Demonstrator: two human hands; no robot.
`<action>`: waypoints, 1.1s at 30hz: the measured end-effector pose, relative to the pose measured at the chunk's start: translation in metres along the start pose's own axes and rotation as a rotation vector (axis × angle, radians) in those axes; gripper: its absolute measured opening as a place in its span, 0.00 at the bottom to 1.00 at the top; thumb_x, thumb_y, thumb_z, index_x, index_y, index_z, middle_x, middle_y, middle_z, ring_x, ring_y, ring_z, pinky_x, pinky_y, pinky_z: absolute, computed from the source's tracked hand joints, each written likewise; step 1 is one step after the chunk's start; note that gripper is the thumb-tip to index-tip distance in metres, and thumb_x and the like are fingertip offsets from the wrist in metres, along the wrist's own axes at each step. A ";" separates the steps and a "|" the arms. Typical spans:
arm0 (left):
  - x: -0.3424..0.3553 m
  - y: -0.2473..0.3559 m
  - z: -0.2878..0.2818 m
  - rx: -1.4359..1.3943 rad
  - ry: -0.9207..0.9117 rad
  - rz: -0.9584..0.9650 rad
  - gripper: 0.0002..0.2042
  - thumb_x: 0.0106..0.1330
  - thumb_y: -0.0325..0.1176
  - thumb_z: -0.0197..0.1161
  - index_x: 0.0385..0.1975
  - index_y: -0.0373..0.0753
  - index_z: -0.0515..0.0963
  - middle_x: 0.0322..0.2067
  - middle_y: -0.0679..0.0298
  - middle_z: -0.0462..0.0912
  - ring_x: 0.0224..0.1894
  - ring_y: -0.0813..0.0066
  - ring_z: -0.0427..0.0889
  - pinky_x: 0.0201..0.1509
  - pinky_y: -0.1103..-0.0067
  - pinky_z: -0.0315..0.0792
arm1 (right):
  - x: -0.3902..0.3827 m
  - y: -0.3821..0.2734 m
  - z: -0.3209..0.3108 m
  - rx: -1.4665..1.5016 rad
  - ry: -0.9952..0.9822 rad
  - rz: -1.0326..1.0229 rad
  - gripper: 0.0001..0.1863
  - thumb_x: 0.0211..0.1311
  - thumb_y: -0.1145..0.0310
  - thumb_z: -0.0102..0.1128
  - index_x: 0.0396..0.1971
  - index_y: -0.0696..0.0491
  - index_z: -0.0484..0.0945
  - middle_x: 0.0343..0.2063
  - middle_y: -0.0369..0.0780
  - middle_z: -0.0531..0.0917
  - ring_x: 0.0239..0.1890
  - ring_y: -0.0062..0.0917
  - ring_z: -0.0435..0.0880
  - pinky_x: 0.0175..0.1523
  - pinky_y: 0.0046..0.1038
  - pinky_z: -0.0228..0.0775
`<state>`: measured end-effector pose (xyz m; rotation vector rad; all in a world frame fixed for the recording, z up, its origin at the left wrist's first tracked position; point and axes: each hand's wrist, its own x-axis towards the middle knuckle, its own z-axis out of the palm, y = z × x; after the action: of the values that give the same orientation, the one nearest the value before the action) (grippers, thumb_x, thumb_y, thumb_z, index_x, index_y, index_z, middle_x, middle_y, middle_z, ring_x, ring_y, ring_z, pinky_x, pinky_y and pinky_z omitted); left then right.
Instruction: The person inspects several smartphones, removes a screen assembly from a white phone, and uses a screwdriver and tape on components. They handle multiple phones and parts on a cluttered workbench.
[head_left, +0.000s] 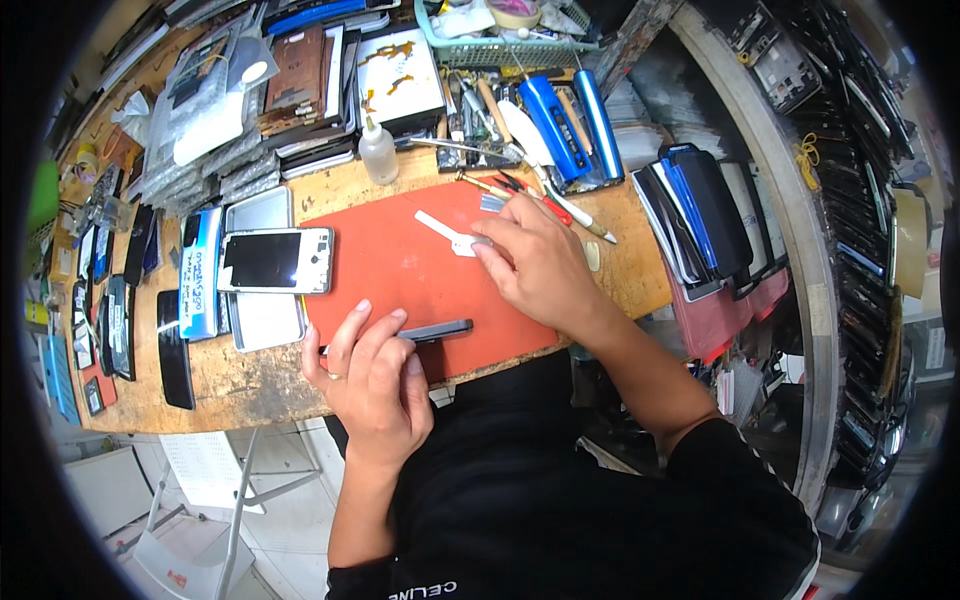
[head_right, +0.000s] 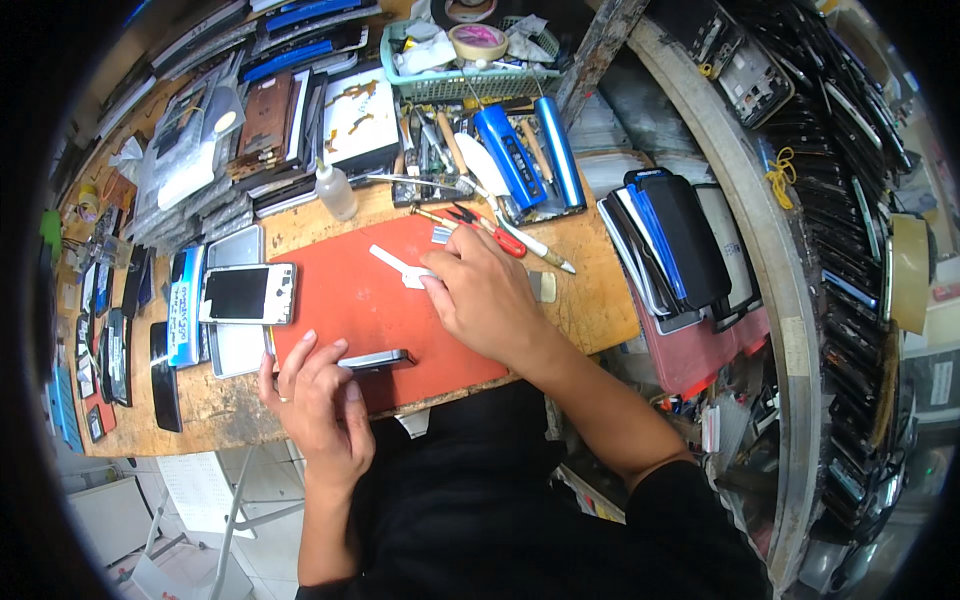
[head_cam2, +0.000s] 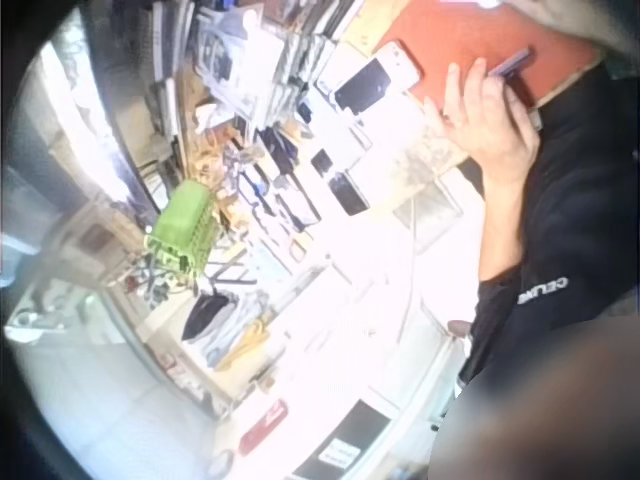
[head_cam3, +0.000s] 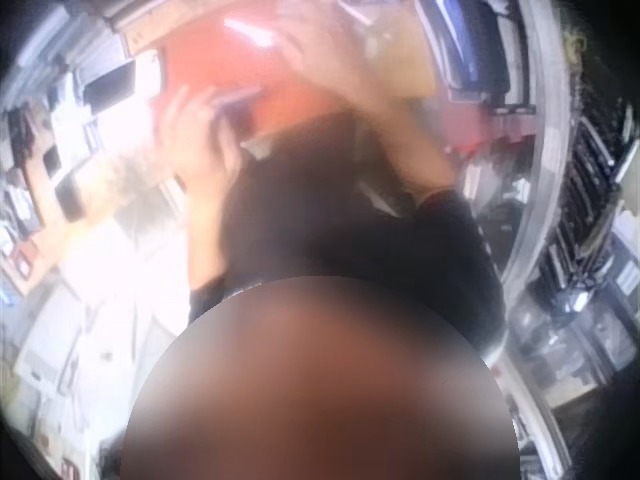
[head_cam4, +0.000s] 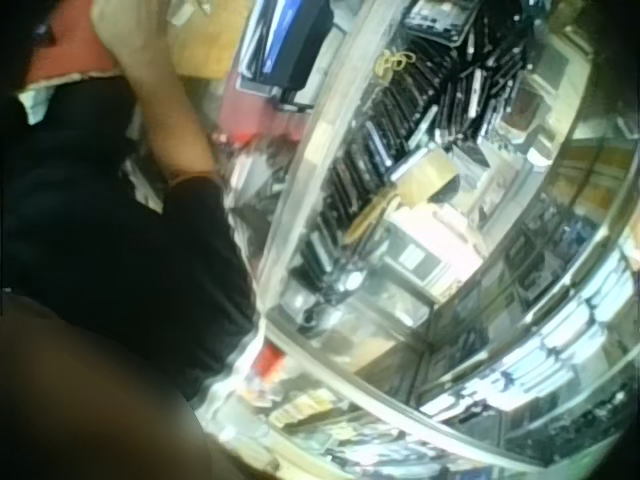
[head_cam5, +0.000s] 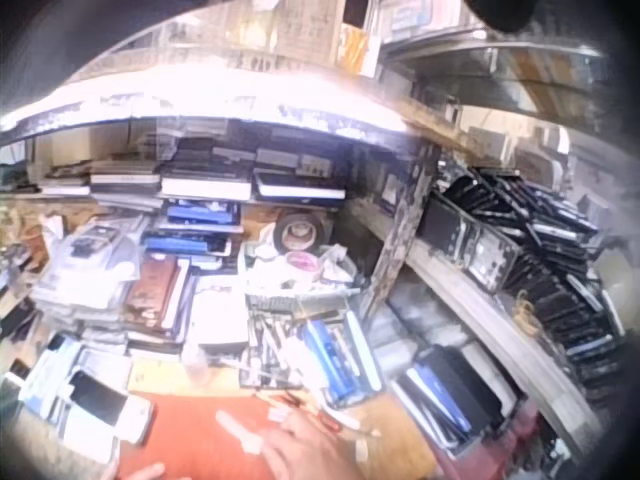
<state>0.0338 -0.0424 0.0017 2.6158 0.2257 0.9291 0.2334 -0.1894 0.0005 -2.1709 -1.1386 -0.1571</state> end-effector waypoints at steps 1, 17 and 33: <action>-0.001 0.001 0.000 -0.019 -0.011 -0.012 0.12 0.57 0.24 0.65 0.41 0.44 0.78 0.51 0.63 0.87 0.66 0.54 0.78 0.79 0.49 0.44 | 0.003 0.002 -0.002 0.004 0.013 0.006 0.08 0.66 0.67 0.67 0.40 0.54 0.85 0.35 0.46 0.84 0.41 0.41 0.85 0.47 0.42 0.76; -0.007 0.010 0.007 -0.031 0.005 -0.028 0.09 0.60 0.29 0.66 0.39 0.47 0.78 0.53 0.66 0.85 0.71 0.54 0.73 0.81 0.47 0.35 | 0.207 0.102 -0.059 0.002 0.199 0.128 0.11 0.62 0.65 0.66 0.39 0.55 0.89 0.32 0.48 0.90 0.38 0.39 0.92 0.49 0.35 0.82; -0.022 0.002 0.024 -0.002 0.082 0.007 0.05 0.65 0.36 0.63 0.33 0.48 0.74 0.50 0.65 0.86 0.69 0.54 0.73 0.82 0.54 0.32 | 0.166 0.047 -0.038 -0.210 -0.397 -0.098 0.11 0.62 0.66 0.69 0.41 0.55 0.88 0.34 0.46 0.90 0.38 0.42 0.90 0.47 0.39 0.80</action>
<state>0.0317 -0.0566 -0.0280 2.5806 0.2369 1.0389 0.3786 -0.1173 0.0710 -2.3999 -1.5075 0.1248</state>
